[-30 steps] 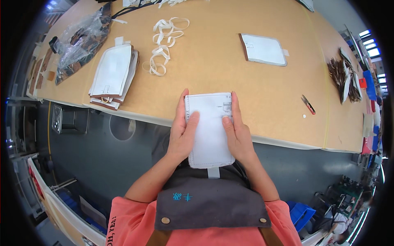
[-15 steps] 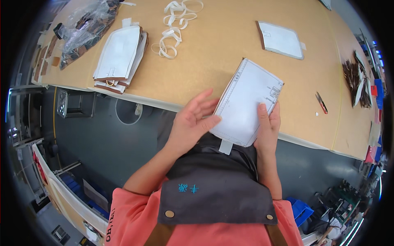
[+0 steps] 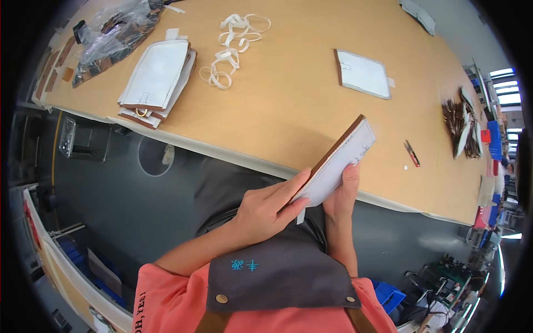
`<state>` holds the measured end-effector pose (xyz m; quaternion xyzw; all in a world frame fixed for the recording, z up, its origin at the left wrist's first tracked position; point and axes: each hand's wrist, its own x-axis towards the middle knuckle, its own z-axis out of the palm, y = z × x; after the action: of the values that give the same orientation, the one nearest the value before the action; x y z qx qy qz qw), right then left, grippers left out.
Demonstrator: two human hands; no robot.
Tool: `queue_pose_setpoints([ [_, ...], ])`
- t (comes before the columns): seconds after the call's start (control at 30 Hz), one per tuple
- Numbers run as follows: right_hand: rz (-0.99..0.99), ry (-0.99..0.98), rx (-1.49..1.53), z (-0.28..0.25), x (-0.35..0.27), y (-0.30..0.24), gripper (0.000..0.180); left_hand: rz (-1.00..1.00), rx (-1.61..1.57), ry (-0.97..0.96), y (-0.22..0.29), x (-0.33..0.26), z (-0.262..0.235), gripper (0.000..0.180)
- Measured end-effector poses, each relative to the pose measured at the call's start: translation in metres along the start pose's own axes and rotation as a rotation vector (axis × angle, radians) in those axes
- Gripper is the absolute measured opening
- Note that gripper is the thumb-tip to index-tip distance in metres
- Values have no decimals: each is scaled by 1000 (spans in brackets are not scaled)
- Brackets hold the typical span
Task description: The person assembles face masks by hand at a workbench. They pick up white mask bodies, fold them, and attach white elastic straps to the sides. The person handles the masks one by one, inspecting the layers and ensuring the straps are properly positioned before moving to the next unit.
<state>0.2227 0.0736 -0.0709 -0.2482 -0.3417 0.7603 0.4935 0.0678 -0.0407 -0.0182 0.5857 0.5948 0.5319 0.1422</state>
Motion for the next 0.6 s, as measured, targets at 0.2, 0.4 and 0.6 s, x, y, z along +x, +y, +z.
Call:
queue_pose_setpoints([
  [0.2, -67, 81, -42, -10, -6, -5, 53, -24, -71, -13, 8, -9, -4, 51],
  [0.4, -82, 87, -67, -9, -7, -5, 49, -56, -135, 21, 5, -13, -9, 46],
  [0.6, -69, 109, -18, -4, -10, -9, 47, -86, -156, 41, 6, -15, -8, 35],
])
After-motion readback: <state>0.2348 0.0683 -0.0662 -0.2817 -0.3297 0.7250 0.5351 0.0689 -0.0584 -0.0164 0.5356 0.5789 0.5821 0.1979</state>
